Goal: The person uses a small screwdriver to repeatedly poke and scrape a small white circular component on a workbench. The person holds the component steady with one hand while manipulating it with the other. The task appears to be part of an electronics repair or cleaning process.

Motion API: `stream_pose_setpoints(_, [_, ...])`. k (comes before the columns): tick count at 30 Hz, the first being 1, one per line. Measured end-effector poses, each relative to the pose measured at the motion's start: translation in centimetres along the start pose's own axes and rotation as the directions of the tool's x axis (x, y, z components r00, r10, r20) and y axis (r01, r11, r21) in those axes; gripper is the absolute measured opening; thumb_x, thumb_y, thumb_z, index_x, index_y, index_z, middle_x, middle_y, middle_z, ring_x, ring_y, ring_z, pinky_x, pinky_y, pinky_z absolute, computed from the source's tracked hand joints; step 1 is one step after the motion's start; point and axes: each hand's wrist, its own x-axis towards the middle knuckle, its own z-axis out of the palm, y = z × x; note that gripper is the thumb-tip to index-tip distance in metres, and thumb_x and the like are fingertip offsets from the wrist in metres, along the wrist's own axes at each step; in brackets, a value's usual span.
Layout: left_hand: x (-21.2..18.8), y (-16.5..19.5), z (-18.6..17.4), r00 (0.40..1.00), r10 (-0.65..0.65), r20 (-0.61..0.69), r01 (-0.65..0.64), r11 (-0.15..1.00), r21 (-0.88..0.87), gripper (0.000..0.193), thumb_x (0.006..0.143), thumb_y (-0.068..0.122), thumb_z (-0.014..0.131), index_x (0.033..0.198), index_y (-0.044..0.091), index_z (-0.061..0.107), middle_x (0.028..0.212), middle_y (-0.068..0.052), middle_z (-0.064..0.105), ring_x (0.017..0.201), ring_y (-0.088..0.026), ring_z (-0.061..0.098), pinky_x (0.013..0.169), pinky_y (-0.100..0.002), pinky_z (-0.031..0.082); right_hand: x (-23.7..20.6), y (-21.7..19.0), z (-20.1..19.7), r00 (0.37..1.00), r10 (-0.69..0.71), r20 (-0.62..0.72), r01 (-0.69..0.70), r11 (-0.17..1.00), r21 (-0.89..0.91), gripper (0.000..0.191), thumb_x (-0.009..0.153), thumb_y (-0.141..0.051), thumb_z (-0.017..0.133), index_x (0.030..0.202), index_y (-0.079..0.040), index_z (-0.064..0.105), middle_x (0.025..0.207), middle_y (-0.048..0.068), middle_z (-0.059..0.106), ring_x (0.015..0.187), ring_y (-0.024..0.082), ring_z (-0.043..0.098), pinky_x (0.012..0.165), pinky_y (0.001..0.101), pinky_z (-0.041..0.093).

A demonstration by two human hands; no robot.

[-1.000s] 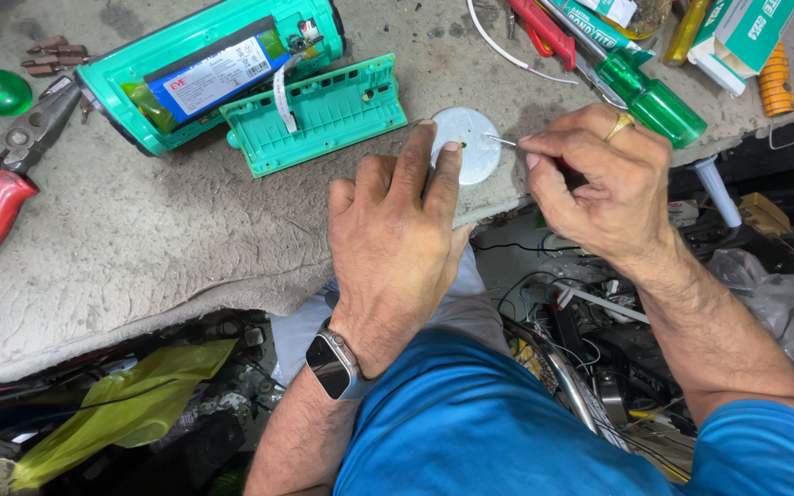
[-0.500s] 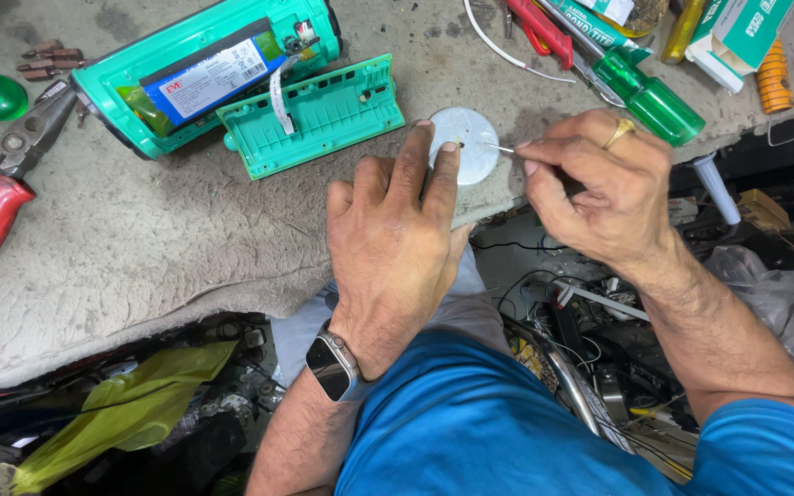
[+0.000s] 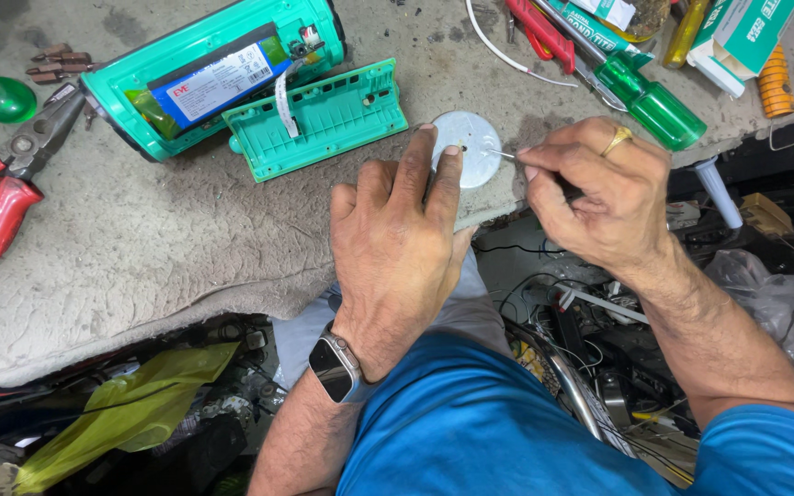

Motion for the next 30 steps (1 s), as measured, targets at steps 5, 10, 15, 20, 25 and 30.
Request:
stream_pose_setpoints(5, [0.03, -0.06, 0.03, 1.000, 0.010, 0.005, -0.010, 1.000, 0.004, 0.073, 0.066, 0.031, 0.090, 0.131, 0.004, 0.068, 0.142, -0.012, 0.058, 0.105, -0.028, 0.058, 0.083, -0.045, 0.041, -0.38, 0.51, 0.03, 1.000, 0.008, -0.005, -0.008, 1.000, -0.012, 0.014, 0.096, 0.004, 0.077, 0.109, -0.001, 0.075, 0.096, 0.011, 0.070, 0.084, 0.020, 0.072, 0.071, 0.0295, 0.055])
stream_pose_setpoints(10, [0.02, -0.02, -0.02, 1.000, 0.007, 0.018, -0.008, 1.000, 0.005, 0.074, 0.067, 0.031, 0.090, 0.132, 0.004, 0.068, 0.142, -0.011, 0.059, 0.105, -0.028, 0.058, 0.083, -0.045, 0.041, -0.35, 0.75, 0.01, 1.000, 0.004, 0.024, -0.004, 1.000, 0.000, 0.015, 0.095, 0.004, 0.077, 0.109, -0.001, 0.075, 0.093, 0.010, 0.070, 0.084, 0.020, 0.071, 0.072, 0.0303, 0.055])
stream_pose_setpoints(15, [0.08, -0.02, 0.00, 1.000, 0.004, 0.023, -0.005, 1.000, 0.012, 0.073, 0.066, 0.031, 0.090, 0.131, 0.005, 0.068, 0.142, -0.012, 0.059, 0.105, -0.028, 0.058, 0.083, -0.046, 0.041, -0.12, 0.51, -0.08, 0.999, 0.012, 0.036, -0.011, 0.999, -0.041, 0.015, 0.092, 0.003, 0.076, 0.107, -0.001, 0.075, 0.096, 0.011, 0.070, 0.081, 0.022, 0.071, 0.070, 0.0312, 0.055])
stream_pose_setpoints(20, [0.03, -0.06, 0.03, 1.000, 0.005, 0.020, -0.006, 1.000, 0.008, 0.073, 0.067, 0.032, 0.090, 0.131, 0.005, 0.068, 0.142, -0.011, 0.059, 0.106, -0.028, 0.058, 0.084, -0.046, 0.041, -0.05, 0.41, -0.19, 1.000, 0.012, 0.023, -0.011, 1.000, -0.013, 0.011, 0.097, 0.002, 0.076, 0.107, 0.000, 0.075, 0.096, 0.011, 0.071, 0.084, 0.021, 0.071, 0.073, 0.0304, 0.056])
stream_pose_setpoints(25, [0.01, -0.07, 0.03, 1.000, 0.008, 0.012, -0.008, 1.000, 0.021, 0.073, 0.068, 0.033, 0.089, 0.131, 0.004, 0.067, 0.142, -0.012, 0.059, 0.105, -0.029, 0.058, 0.083, -0.046, 0.041, -0.03, 0.40, -0.11, 0.999, 0.027, 0.034, -0.028, 0.999, 0.019, 0.014, 0.094, 0.003, 0.076, 0.107, 0.000, 0.075, 0.097, 0.011, 0.070, 0.083, 0.022, 0.071, 0.072, 0.0312, 0.055])
stream_pose_setpoints(30, [0.05, -0.04, 0.00, 1.000, 0.008, 0.018, -0.009, 1.000, 0.012, 0.073, 0.069, 0.032, 0.089, 0.132, 0.004, 0.067, 0.143, -0.012, 0.059, 0.106, -0.028, 0.058, 0.084, -0.045, 0.041, 0.01, 0.44, -0.10, 0.999, 0.029, 0.034, -0.029, 1.000, -0.004, 0.015, 0.095, 0.003, 0.076, 0.109, 0.000, 0.075, 0.095, 0.011, 0.071, 0.085, 0.022, 0.071, 0.073, 0.0315, 0.056])
